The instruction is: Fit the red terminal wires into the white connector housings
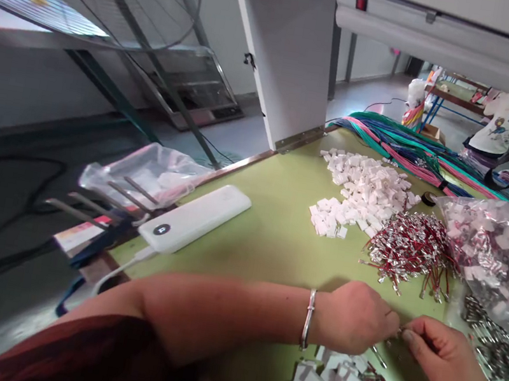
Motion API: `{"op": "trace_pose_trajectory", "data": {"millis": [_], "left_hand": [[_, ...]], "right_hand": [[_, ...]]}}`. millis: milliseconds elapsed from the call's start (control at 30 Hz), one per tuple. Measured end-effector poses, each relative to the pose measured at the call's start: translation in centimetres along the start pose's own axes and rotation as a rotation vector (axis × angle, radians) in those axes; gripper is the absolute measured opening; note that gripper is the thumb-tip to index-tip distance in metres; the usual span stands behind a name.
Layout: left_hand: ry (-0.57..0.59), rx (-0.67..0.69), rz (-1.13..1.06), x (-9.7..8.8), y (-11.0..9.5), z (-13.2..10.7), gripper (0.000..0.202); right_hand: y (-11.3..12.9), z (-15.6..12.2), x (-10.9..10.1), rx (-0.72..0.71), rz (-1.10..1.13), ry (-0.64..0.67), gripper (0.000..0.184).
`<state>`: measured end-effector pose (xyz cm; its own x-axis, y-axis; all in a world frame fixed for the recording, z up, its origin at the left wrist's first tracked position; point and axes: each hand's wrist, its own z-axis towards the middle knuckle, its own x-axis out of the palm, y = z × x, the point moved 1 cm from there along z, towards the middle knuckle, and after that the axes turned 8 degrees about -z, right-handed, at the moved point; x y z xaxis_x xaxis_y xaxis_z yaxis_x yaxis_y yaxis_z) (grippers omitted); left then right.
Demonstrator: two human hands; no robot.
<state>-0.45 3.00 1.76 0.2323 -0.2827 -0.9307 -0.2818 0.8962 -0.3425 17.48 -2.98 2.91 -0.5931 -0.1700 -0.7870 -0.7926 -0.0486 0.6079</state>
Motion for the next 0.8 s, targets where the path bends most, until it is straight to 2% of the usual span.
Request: {"op": "trace_pose_trajectory", "data": {"millis": [67, 133, 167, 233, 300, 333, 467, 600, 700, 800], "left_hand": [[-0.058, 0.037, 0.005, -1.0, 0.8, 0.2, 0.005], [-0.161, 0.024, -0.017, -2.4, 2.1, 0.4, 0.021], [-0.215, -0.048, -0.044, -3.1, 2.9, 0.5, 0.027], [-0.277, -0.32, -0.027, -4.1, 4.3, 0.5, 0.036], [-0.237, -0.47, 0.039, -4.2, 5.1, 0.5, 0.033], [-0.199, -0.493, 0.073, -4.0, 5.3, 0.6, 0.031], [-0.091, -0.46, 0.13, -2.7, 5.5, 0.7, 0.023], [-0.054, -0.387, 0.1, -2.0, 5.9, 0.8, 0.014], [-0.076, -0.323, 0.061, -1.9, 5.6, 0.8, 0.02], [-0.137, -0.247, -0.008, -1.9, 5.1, 0.7, 0.022]], "right_hand": [[-0.2, 0.2, -0.2, -0.027, -0.043, -0.041, 0.031], [-0.4, 0.5, -0.5, -0.059, -0.104, -0.078, 0.029], [-0.6, 0.6, -0.5, -0.073, -0.125, -0.088, 0.027], [-0.7, 0.7, -0.3, -0.103, -0.147, -0.098, 0.024], [-0.8, 0.7, 0.0, -0.134, -0.171, -0.104, 0.022], [-0.8, 0.7, 0.1, -0.144, -0.197, -0.104, 0.022], [-1.2, 0.8, -0.2, -0.162, -0.316, -0.126, 0.026], [-2.4, 0.7, -2.4, -0.119, -0.389, -0.259, 0.029], [-3.7, 0.5, -4.6, -0.021, -0.462, -0.339, 0.03], [-5.4, 0.2, -6.9, 0.159, -0.539, -0.329, 0.033]]}}
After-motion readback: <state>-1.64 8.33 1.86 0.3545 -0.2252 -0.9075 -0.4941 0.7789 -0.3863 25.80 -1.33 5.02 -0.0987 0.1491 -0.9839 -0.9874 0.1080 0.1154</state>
